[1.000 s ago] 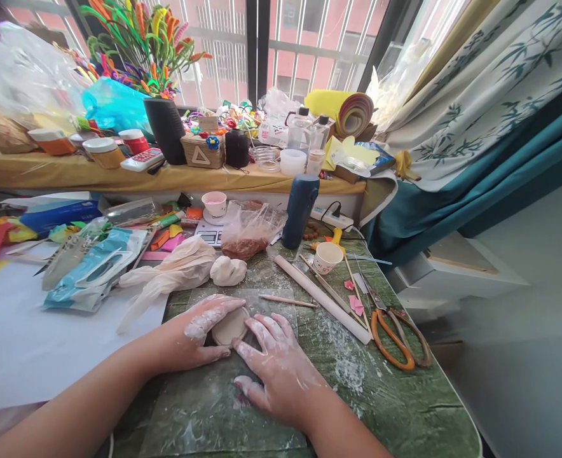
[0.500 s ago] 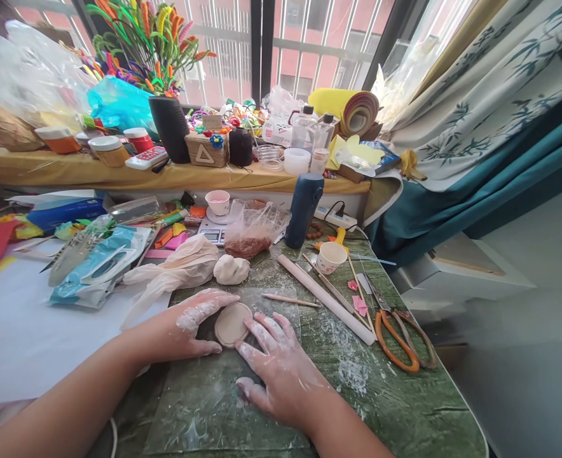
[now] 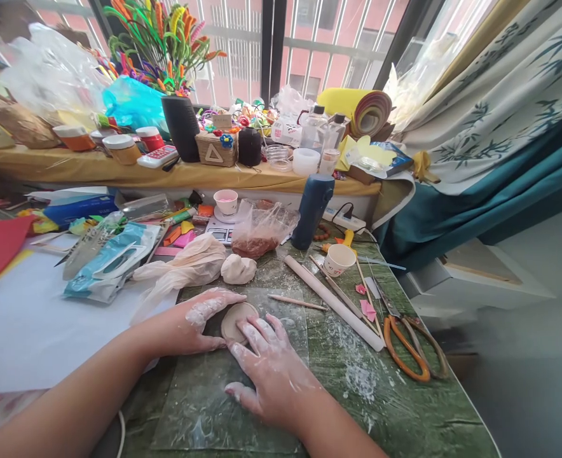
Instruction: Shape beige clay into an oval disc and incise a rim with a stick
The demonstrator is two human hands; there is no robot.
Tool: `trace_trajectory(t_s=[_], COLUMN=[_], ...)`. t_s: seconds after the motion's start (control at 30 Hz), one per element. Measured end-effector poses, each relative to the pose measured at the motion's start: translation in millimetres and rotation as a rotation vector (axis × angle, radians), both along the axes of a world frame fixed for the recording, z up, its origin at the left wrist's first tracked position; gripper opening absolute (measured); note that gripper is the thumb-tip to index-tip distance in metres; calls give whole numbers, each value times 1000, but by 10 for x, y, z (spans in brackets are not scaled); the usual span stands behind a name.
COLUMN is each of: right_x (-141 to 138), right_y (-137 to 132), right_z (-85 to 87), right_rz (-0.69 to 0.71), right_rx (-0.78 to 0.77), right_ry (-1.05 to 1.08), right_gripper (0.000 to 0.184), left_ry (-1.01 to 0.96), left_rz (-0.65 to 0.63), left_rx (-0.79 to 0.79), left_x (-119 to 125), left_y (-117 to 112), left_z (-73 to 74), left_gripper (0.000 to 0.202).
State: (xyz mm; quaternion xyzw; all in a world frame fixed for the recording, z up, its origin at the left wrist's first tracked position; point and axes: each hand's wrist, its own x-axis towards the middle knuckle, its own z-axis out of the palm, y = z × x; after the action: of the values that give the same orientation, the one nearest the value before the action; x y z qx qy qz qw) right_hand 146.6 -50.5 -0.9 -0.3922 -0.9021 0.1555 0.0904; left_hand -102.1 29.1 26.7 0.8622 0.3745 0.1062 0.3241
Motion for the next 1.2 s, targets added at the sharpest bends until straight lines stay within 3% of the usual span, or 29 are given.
trace_trajectory(t_s=[0.57,0.73,0.9,1.2], right_x=[-133,-160,-247,-309], right_y=[34,71,99,148], right_z=[-50,2,71,83], right_rz=[-18,-125,-52,-150], right_rx=[2,34,-8,-23], right_ry=[30,77,23,61], right_gripper=[64,64,62,62], left_ry=[-18,0,19,-16], left_rz=[-9,-30,-18,22], left_rx=[-23,-47,-68,-71], left_x=[-34,-30,-43,-20], left_y=[4,10,12,14], left_z=[-51,-13,-27,-30], left_gripper=[79,84,89,86])
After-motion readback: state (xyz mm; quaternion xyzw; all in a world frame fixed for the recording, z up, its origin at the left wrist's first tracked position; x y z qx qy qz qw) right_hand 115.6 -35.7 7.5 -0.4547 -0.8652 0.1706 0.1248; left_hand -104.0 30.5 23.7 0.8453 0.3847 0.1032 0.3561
